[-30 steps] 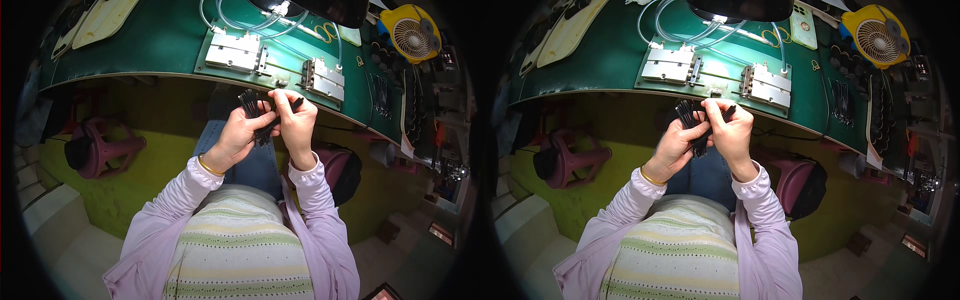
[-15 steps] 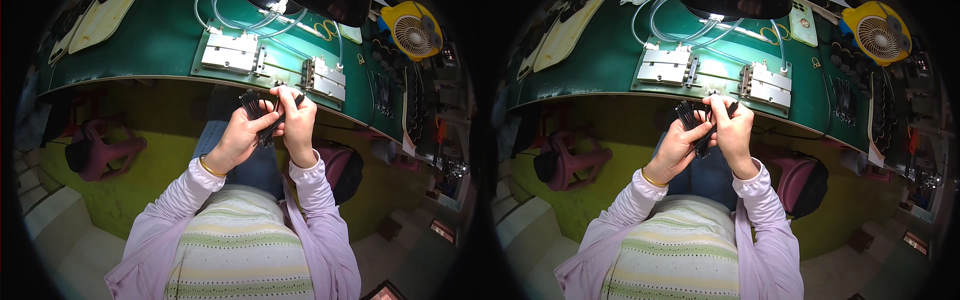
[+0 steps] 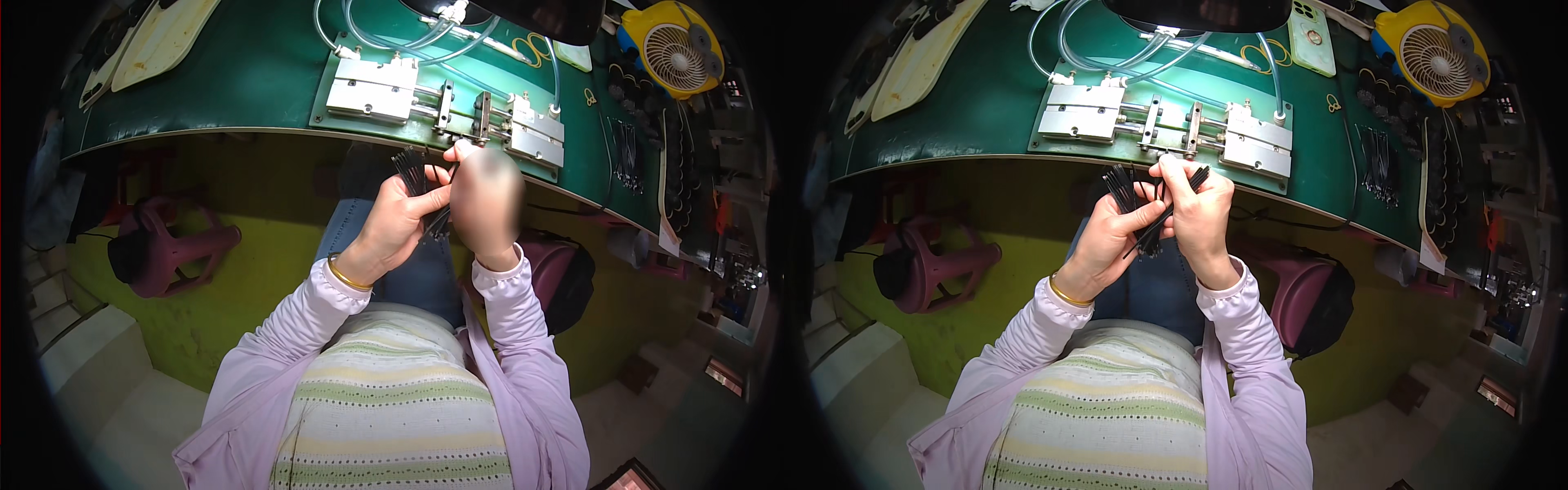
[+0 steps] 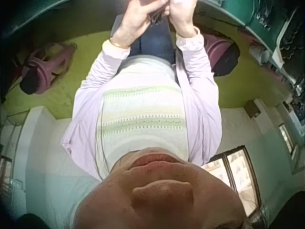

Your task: The recorder is assembling and sorting various electronic components, specifically inserting wires into black enclosures and organizing bundles of wires.

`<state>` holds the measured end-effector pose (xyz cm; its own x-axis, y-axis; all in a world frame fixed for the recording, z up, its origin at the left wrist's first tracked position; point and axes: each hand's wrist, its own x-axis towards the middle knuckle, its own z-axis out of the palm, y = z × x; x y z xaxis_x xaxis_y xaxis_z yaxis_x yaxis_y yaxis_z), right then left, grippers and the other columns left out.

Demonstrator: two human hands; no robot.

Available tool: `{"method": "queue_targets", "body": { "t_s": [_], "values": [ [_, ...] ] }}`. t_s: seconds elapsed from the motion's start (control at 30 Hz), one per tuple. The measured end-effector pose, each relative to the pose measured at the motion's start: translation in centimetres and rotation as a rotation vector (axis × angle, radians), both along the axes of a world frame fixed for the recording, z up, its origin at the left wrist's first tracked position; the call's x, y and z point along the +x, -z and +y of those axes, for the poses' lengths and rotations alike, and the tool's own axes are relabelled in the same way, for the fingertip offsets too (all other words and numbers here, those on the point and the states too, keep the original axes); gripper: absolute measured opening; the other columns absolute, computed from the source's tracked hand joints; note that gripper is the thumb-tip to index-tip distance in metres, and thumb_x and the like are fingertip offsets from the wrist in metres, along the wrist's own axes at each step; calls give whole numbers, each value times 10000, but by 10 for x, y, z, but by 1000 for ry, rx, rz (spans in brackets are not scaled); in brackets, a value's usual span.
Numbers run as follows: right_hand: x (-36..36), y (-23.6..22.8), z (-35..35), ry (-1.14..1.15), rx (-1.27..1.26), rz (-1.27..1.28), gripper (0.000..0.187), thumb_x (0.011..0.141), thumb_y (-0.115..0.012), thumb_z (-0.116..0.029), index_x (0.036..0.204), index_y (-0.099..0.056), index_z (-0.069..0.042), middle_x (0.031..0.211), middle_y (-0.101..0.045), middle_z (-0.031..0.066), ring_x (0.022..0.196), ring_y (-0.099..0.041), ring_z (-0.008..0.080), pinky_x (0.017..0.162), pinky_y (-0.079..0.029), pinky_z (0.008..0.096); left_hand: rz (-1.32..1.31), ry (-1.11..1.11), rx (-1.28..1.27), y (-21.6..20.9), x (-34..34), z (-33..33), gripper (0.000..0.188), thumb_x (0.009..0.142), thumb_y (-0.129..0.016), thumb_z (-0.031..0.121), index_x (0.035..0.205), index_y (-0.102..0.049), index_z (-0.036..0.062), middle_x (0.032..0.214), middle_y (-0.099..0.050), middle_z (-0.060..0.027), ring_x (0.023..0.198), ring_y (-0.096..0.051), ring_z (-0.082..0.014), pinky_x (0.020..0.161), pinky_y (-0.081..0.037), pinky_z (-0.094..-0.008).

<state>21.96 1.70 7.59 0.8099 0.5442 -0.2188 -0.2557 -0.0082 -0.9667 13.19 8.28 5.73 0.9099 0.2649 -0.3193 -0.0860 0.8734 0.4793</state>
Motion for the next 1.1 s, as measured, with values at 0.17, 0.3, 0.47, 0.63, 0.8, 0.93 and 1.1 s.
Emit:
{"method": "queue_targets", "body": {
  "t_s": [0.17,0.3,0.47,0.63,0.8,0.93,1.1],
  "values": [
    [-3,2,-2,-8,14,-28,200,825,-522,-147,685,-568,-11,505,-488,-19,356,-359,6,307,-252,151,29,-34,23,-3,2,-1,81,789,-569,63,829,-511,22,750,-563,-48,643,-575,-125,563,-501,-238],
    [-10,-5,-1,-6,22,-101,199,828,-521,-146,694,-576,-10,518,-489,-24,369,-368,4,308,-263,151,40,-81,27,-3,2,-3,91,782,-579,67,819,-515,14,701,-558,-47,601,-565,-119,512,-481,-224],
    [-13,-10,0,26,-49,-144,191,825,-527,-147,732,-599,3,523,-480,-34,384,-371,-1,314,-264,153,29,-116,82,0,3,-4,84,775,-583,55,806,-521,7,685,-559,-52,568,-554,-116,473,-461,-214],
    [-6,-2,-2,30,-22,-150,200,819,-538,-154,759,-602,25,530,-537,19,344,-423,40,292,-299,174,67,-116,153,-3,7,-5,65,789,-563,56,814,-515,20,663,-549,-47,537,-532,-106,466,-446,-210],
    [-2,0,-2,38,-35,-128,207,815,-544,-158,740,-603,26,525,-535,20,342,-421,42,289,-294,176,63,-117,151,-1,8,-5,80,764,-588,35,811,-538,-6,678,-563,-53,567,-551,-114,472,-464,-214],
    [-1,0,-3,26,-30,-80,216,815,-547,-166,730,-602,24,523,-533,20,345,-422,41,283,-290,177,43,-116,184,0,8,-5,85,778,-569,38,833,-529,-13,715,-568,-61,578,-555,-117,497,-471,-215],
    [0,-2,-3,-12,20,-65,220,816,-553,-175,732,-599,23,522,-529,17,356,-433,39,281,-297,175,-39,-56,52,-10,3,3,126,809,-520,41,914,-517,-29,767,-568,-75,604,-560,-126,538,-484,-234]
  ]
}}
